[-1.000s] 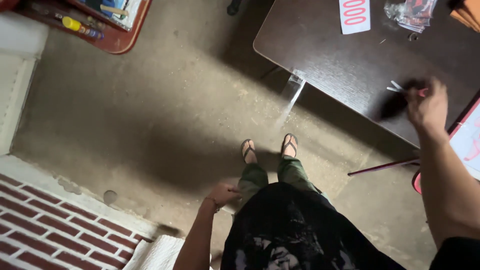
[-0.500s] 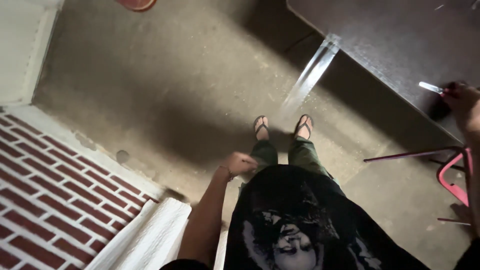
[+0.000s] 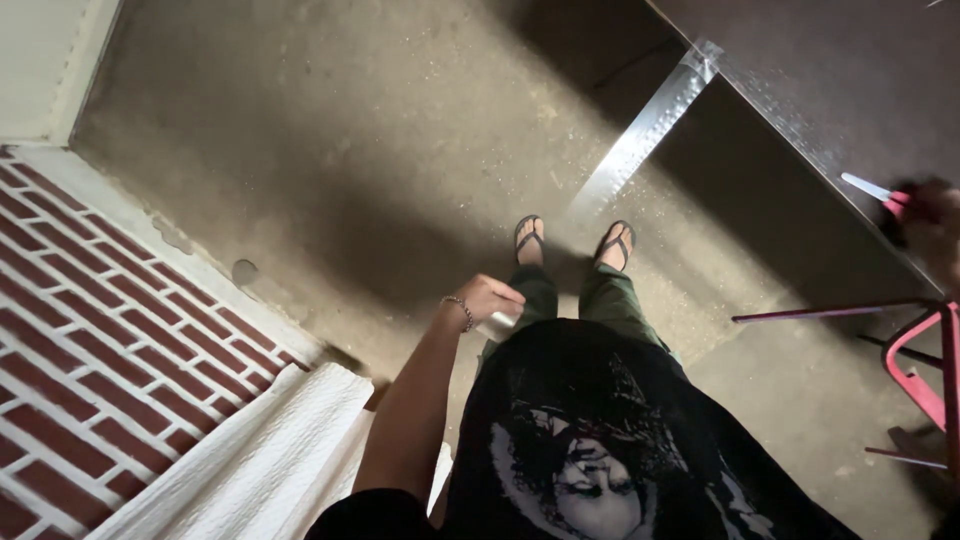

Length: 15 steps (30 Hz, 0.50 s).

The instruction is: Assembling a promotional sign by taping a laminated poster onto a metal frame stand

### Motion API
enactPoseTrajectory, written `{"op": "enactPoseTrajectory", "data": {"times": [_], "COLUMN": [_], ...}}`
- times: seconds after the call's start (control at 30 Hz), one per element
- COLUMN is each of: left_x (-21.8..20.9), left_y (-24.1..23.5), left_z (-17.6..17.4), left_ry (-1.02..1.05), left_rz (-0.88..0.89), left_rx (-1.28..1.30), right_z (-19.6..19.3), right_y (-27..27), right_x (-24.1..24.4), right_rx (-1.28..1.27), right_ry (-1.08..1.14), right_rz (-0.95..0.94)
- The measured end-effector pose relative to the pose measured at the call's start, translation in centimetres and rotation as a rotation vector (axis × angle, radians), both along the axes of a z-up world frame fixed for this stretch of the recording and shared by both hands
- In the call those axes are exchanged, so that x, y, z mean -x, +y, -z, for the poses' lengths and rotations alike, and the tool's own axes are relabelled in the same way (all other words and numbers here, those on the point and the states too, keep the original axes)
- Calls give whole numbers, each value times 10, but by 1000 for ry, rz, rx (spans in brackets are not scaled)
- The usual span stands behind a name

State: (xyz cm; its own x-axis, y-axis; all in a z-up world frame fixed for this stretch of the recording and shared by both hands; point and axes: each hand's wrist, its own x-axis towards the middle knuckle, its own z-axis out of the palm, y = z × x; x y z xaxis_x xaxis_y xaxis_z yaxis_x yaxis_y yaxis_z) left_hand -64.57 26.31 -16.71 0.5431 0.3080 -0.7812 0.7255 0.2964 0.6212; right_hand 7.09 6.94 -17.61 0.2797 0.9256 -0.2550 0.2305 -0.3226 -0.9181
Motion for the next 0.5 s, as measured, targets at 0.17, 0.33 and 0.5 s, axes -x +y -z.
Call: {"op": "enactPoseTrajectory", "data": {"times": [0.17,0.33,0.5], "left_x": [0,3,2], "left_y": [3,7,7], "left_z": [-10,-18,-31], "left_ry": [-16,-27,-40], "left_rz": [7,42,12], "left_rx": [3,21,2], "right_z": [-97,-118,-84], "right_y": [68,89,93], "right_x": [154,339,411], "right_rx": [271,379,779], "right_ry": [-189,466,295], "right_rz": [-149,-559,-749]}}
